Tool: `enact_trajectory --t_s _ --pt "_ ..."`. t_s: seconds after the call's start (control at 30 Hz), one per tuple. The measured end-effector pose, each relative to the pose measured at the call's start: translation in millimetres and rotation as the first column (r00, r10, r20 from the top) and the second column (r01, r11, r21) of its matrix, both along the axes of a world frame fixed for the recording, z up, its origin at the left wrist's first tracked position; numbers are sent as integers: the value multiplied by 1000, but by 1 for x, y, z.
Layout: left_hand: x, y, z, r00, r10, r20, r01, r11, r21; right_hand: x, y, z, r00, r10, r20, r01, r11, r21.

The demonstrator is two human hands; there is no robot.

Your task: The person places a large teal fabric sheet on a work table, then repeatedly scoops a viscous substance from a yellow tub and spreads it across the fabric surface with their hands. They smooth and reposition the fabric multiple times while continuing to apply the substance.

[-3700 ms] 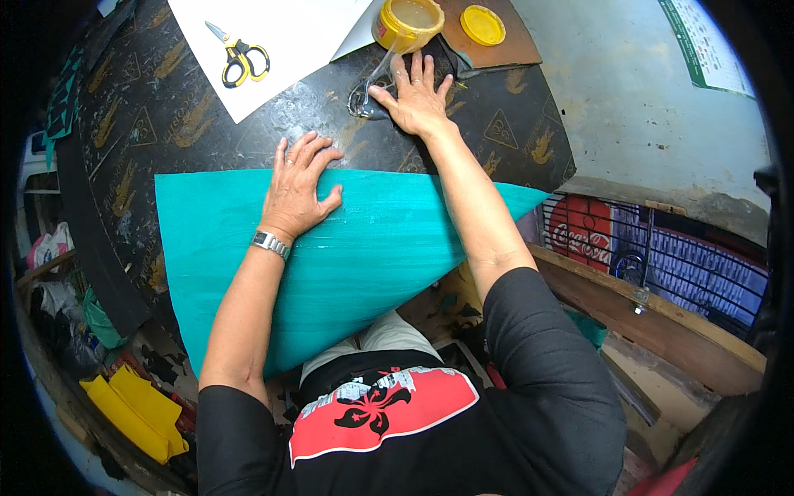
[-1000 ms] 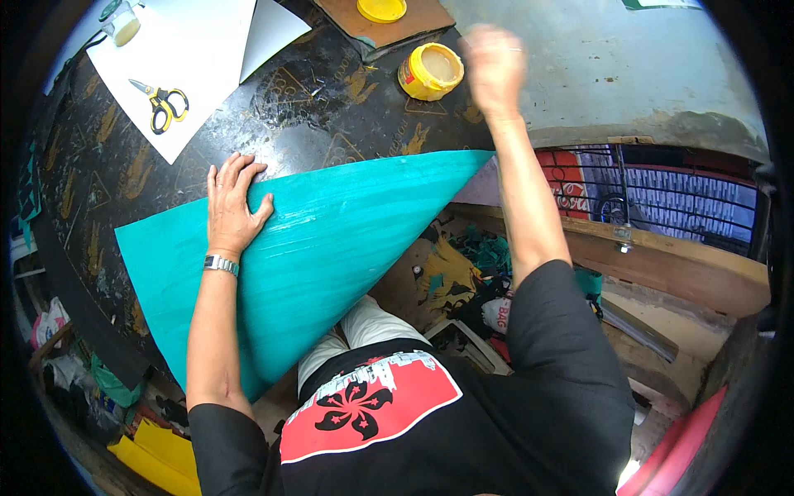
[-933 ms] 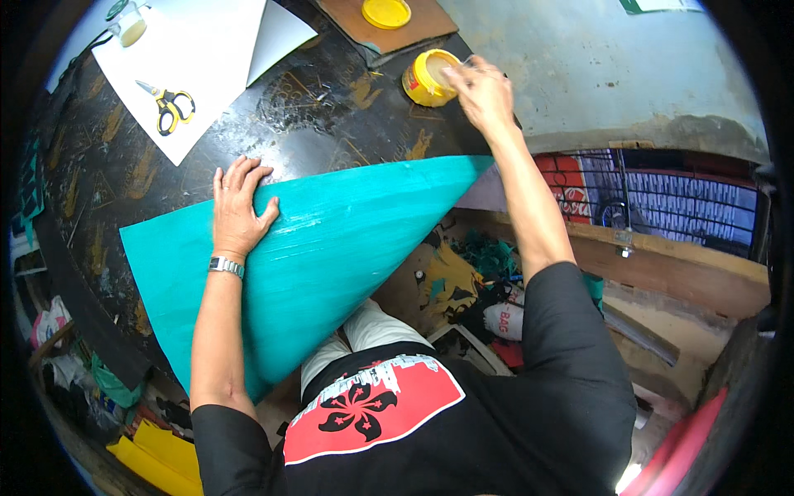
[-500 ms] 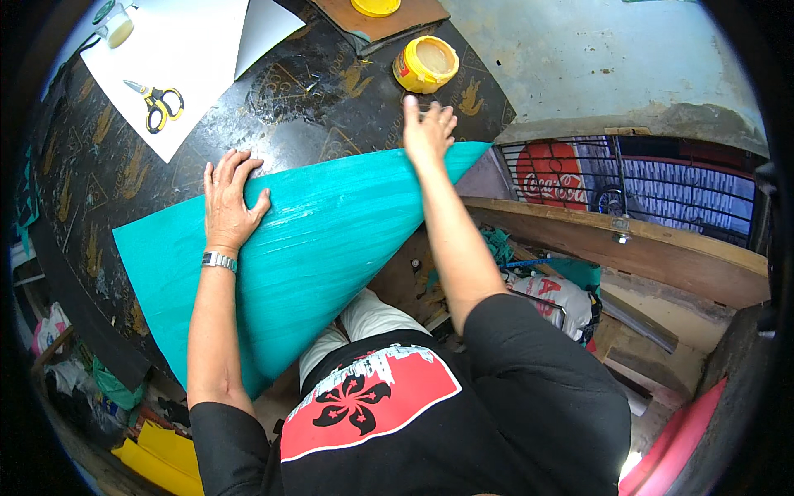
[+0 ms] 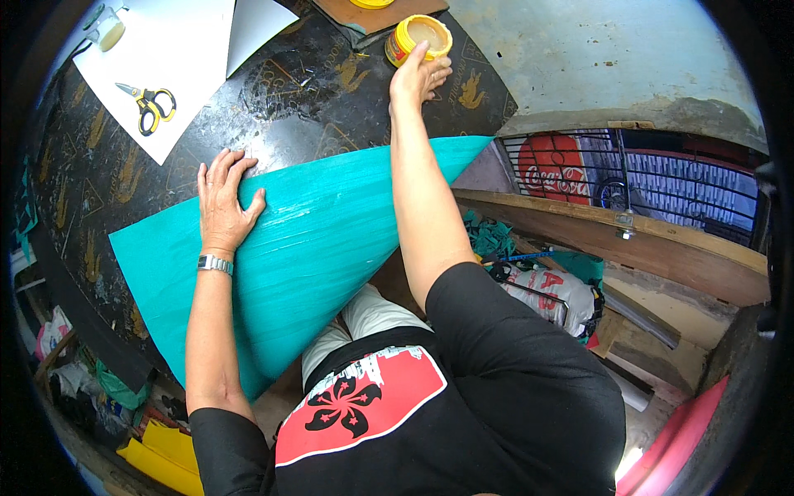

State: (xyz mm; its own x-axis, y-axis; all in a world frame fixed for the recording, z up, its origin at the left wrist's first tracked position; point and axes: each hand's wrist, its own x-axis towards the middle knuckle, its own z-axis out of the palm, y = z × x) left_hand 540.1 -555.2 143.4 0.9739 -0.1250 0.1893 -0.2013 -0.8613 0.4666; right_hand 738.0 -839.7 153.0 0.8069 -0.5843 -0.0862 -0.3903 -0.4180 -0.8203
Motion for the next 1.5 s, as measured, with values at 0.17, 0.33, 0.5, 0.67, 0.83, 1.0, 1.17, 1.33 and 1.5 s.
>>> enact_trajectory --t_s 0.17,0.33,0.5,0.67,0.83,1.0,1.17,1.33,1.5 --pt "-1 0 -1 1000 4 23 -3 999 -34 27 -12 26 877 10 481 -252 861 442" --pt "-2 3 -5 999 7 39 -5 998 -56 20 -55 65 913 -65 403 -319 504 803" --pt "-3 4 -10 998 32 51 -27 996 -83 25 -83 138 826 217 520 -563 345 751" --pt "-3 6 -18 971 109 214 -74 983 -166 32 -63 126 792 376 481 -502 849 163" --pt "-11 3 -18 958 217 187 -186 968 -170 -35 -18 86 698 714 64 -636 575 515" --pt "-4 16 -26 891 451 56 -278 637 -719 -139 72 64 602 640 477 -593 -40 804" --pt "10 40 -43 935 346 -76 -230 430 -873 -218 149 28 591 720 364 -642 146 753" --pt "15 103 -22 996 49 -68 -81 373 -924 -238 192 -5 544 809 221 -720 315 619" --pt "-96 190 12 994 98 -48 -104 987 -122 -253 206 -12 300 946 122 -954 295 51"
